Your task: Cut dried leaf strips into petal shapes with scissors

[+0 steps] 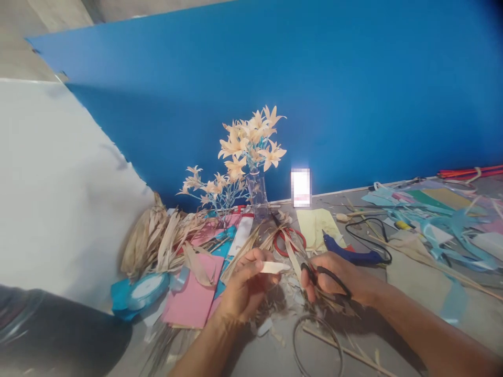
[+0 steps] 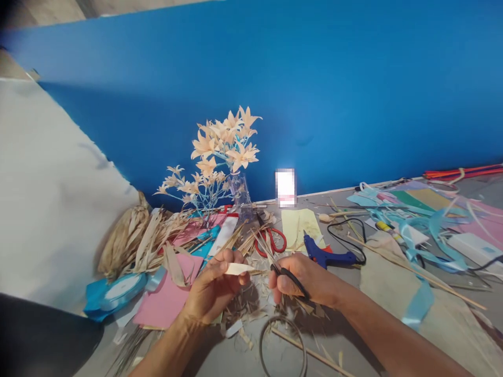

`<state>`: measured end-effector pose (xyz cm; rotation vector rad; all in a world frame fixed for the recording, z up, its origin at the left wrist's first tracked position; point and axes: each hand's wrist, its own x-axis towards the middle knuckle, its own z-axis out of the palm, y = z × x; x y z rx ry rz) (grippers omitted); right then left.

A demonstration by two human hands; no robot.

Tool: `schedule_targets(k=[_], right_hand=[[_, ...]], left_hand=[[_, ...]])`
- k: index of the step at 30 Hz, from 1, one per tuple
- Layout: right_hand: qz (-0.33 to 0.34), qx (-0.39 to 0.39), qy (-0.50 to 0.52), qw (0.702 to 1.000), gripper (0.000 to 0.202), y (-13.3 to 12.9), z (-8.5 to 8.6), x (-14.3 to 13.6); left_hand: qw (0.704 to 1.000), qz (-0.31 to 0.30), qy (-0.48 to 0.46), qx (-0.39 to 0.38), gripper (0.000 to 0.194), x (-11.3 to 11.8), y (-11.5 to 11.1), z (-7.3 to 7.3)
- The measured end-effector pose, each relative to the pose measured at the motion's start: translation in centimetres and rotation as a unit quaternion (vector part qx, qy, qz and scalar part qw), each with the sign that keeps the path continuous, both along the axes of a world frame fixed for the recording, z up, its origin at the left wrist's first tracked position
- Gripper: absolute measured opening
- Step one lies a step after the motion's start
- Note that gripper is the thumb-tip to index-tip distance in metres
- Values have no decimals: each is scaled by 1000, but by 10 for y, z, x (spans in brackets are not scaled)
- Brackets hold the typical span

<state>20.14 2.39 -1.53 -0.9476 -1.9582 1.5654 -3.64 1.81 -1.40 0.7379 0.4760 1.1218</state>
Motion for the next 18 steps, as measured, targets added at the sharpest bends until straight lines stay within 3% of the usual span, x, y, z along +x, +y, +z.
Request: schedule_targets(k=[4, 9, 18], right_hand=[[36, -76, 27, 996, 30, -2, 1, 1], [33, -47, -46, 997, 19, -6, 3, -5], [53, -77, -29, 995, 25, -9, 8, -6]], left_hand=[[1000, -1, -20, 24, 24, -6, 3, 2], [999, -2, -23, 33, 22, -6, 4, -2], [999, -27, -12, -15, 26, -4, 1, -2]])
